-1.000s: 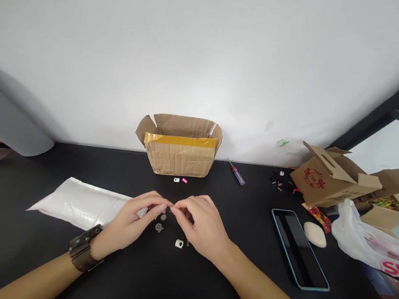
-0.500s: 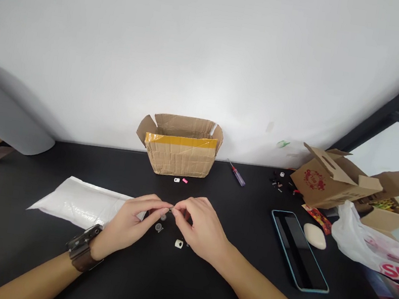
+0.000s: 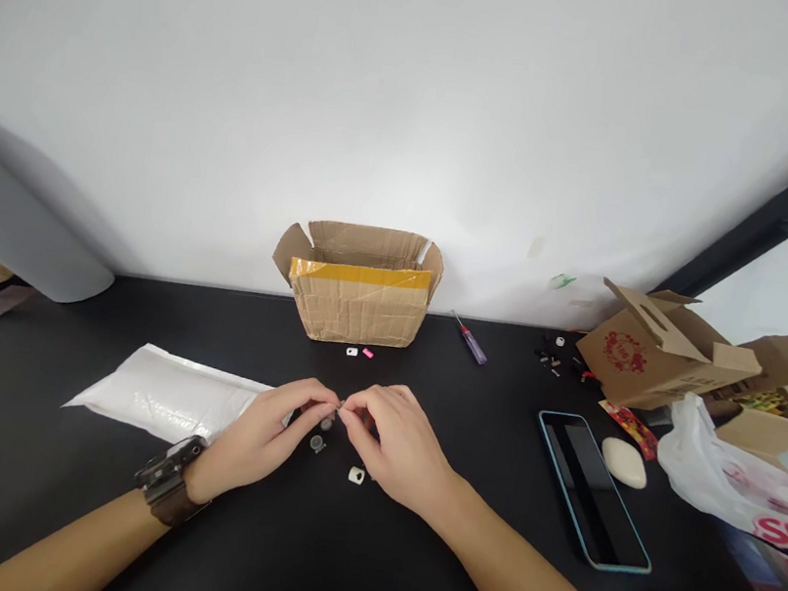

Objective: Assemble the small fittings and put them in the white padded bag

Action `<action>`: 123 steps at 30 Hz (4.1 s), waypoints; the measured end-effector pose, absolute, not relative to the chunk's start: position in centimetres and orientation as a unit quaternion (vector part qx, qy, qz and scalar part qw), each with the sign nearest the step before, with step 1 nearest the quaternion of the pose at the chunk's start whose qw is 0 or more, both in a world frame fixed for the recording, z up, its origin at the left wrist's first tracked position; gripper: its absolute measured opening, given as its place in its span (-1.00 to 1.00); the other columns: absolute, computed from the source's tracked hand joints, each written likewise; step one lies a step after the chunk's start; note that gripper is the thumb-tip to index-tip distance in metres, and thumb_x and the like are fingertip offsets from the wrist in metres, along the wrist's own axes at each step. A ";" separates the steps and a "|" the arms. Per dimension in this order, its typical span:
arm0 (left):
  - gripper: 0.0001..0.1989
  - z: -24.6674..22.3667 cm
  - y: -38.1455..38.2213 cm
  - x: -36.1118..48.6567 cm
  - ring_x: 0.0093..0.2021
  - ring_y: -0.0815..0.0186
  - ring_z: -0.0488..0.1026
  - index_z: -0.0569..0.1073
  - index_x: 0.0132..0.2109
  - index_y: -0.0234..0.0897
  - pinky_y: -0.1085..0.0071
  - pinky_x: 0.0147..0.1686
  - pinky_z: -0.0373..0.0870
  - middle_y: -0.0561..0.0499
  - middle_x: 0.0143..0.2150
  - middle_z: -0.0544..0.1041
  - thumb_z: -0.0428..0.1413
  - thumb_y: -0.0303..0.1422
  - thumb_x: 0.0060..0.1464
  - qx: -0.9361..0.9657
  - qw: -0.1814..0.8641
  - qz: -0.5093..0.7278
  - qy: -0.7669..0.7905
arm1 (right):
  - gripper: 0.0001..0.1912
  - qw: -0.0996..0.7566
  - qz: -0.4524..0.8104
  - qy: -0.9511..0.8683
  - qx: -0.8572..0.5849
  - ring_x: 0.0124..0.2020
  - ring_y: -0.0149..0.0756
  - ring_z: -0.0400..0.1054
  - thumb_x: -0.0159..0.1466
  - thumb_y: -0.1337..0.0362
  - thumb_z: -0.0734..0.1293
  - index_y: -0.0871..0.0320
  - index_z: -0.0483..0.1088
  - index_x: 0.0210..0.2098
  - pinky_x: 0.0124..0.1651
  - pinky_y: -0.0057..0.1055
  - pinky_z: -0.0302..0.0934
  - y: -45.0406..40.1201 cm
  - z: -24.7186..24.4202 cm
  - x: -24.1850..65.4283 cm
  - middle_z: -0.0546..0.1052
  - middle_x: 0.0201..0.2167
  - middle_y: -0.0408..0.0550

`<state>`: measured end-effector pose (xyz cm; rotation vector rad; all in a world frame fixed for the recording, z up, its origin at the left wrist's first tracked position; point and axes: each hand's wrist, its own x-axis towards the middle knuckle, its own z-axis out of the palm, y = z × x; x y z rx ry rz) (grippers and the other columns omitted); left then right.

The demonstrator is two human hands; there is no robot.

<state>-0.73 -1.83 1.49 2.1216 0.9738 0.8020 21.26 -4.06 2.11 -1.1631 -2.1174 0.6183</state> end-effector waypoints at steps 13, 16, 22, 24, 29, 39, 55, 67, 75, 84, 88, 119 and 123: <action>-0.72 1.0 -1.6 -0.8 -0.21 0.24 0.43 0.44 -0.10 -0.23 0.30 -0.18 0.34 -0.02 -0.22 0.53 -0.17 -0.42 0.45 0.889 0.215 0.246 0.320 | -0.83 0.269 0.339 -0.767 -0.474 -0.24 -0.28 0.40 0.51 0.16 0.19 0.03 0.37 -0.17 -0.11 -0.30 0.24 -4.3 1.9 21.4 0.54 -0.29 -0.19; -0.74 0.8 -1.7 -0.8 -0.20 0.24 0.42 0.42 -0.11 -0.22 0.30 -0.16 0.33 -0.02 -0.21 0.52 -0.17 -0.44 0.44 0.888 0.224 0.245 0.320 | -0.82 0.259 0.338 -0.775 -0.468 -0.23 -0.29 0.39 0.51 0.17 0.18 0.05 0.36 -0.18 -0.12 -0.31 0.23 -4.3 2.2 21.5 0.54 -0.28 -0.19; -0.75 1.0 -1.8 -0.6 -0.22 0.26 0.42 0.40 -0.15 -0.21 0.33 -0.16 0.31 0.02 -0.25 0.50 -0.15 -0.41 0.44 0.878 0.251 0.248 0.325 | -0.79 0.246 0.302 -0.805 -0.448 -0.27 -0.31 0.40 0.53 0.21 0.14 0.07 0.35 -0.20 -0.06 -0.28 0.22 -4.2 2.5 21.5 0.55 -0.27 -0.17; -0.74 1.2 -1.9 -0.6 -0.23 0.27 0.41 0.40 -0.17 -0.21 0.33 -0.18 0.31 0.03 -0.27 0.49 -0.15 -0.40 0.44 0.874 0.256 0.249 0.330 | -0.77 0.245 0.292 -0.811 -0.445 -0.29 -0.32 0.40 0.53 0.22 0.13 0.07 0.35 -0.21 -0.06 -0.28 0.23 -4.2 2.5 21.5 0.55 -0.28 -0.18; -0.72 1.5 -2.0 -0.5 -0.25 0.26 0.40 0.40 -0.21 -0.21 0.32 -0.19 0.31 0.02 -0.29 0.48 -0.15 -0.35 0.45 0.871 0.264 0.240 0.338 | -0.79 0.245 0.281 -0.814 -0.446 -0.30 -0.31 0.40 0.52 0.26 0.15 0.07 0.35 -0.23 -0.07 -0.29 0.24 -4.2 2.4 21.4 0.56 -0.30 -0.18; -0.71 1.6 -2.2 -0.4 -0.23 0.26 0.41 0.38 -0.22 -0.21 0.34 -0.19 0.31 0.03 -0.28 0.49 -0.16 -0.36 0.46 0.866 0.286 0.222 0.345 | -0.81 0.242 0.339 -0.787 -0.456 -0.33 -0.34 0.41 0.49 0.23 0.19 0.07 0.37 -0.23 -0.23 -0.39 0.21 -4.1 2.1 21.6 0.56 -0.30 -0.19; -0.75 1.8 -1.6 -1.2 -0.20 0.30 0.45 0.53 -0.09 -0.24 0.38 -0.17 0.34 -0.03 -0.19 0.53 -0.04 -0.33 0.44 0.884 0.258 0.262 0.289 | -0.72 0.259 0.538 -0.689 -0.411 -0.35 -0.39 0.21 0.51 0.11 0.20 0.10 0.37 -0.27 -0.27 -0.43 0.11 -4.1 2.6 21.9 0.39 -0.35 -0.21; -0.79 1.5 -1.2 -1.5 -0.63 0.51 0.28 0.62 -0.30 -0.33 0.59 -0.60 0.18 0.07 -0.54 0.54 0.22 -0.28 0.22 0.681 0.619 0.192 0.341 | -0.74 0.237 0.546 -0.711 -0.374 -0.37 -0.40 0.21 0.50 0.12 0.22 0.11 0.38 -0.26 -0.29 -0.44 0.10 -4.9 2.9 21.8 0.39 -0.38 -0.20; -0.77 1.2 -1.3 -1.5 -0.64 0.54 0.25 0.63 -0.26 -0.37 0.62 -0.63 0.16 -0.01 -0.47 0.61 0.21 -0.27 0.24 0.665 0.651 0.208 0.302 | -0.73 0.244 0.524 -0.725 -0.375 -0.39 -0.41 0.21 0.51 0.11 0.20 0.11 0.35 -0.26 -0.29 -0.44 0.11 -5.3 2.8 21.7 0.39 -0.39 -0.21; -0.71 1.0 -1.4 -1.4 -0.66 0.57 0.21 0.63 -0.23 -0.38 0.61 -0.65 0.13 -0.04 -0.43 0.62 0.19 -0.21 0.28 0.655 0.669 0.213 0.279 | -0.71 0.235 0.504 -0.739 -0.381 -0.37 -0.39 0.22 0.52 0.11 0.17 0.11 0.31 -0.28 -0.26 -0.43 0.14 -5.3 2.8 21.8 0.39 -0.38 -0.19; -0.71 0.8 -1.5 -1.3 -0.68 0.57 0.22 0.63 -0.25 -0.39 0.62 -0.67 0.13 -0.04 -0.45 0.61 0.23 -0.20 0.25 0.633 0.697 0.211 0.262 | -0.72 0.210 0.513 -0.755 -0.351 -0.41 -0.41 0.22 0.52 0.12 0.18 0.11 0.32 -0.27 -0.29 -0.44 0.13 -5.3 3.2 22.0 0.39 -0.40 -0.21; -0.63 0.0 -1.2 -1.1 -0.62 0.54 0.26 0.48 -0.30 -0.40 0.56 -0.60 0.13 -0.03 -0.40 0.57 0.21 -0.13 0.26 0.573 0.760 0.209 0.225 | -0.76 0.251 0.413 -0.804 -0.345 -0.39 -0.41 0.31 0.54 0.18 0.14 0.11 0.35 -0.19 -0.28 -0.45 0.17 -5.4 2.4 21.6 0.46 -0.35 -0.17; -0.59 -0.1 -1.1 -1.1 -0.62 0.54 0.26 0.47 -0.31 -0.39 0.56 -0.60 0.13 -0.03 -0.42 0.56 0.22 -0.07 0.23 0.575 0.758 0.202 0.230 | -0.78 0.246 0.412 -0.808 -0.342 -0.38 -0.40 0.33 0.54 0.18 0.14 0.11 0.33 -0.18 -0.27 -0.45 0.17 -5.4 2.5 21.6 0.48 -0.33 -0.16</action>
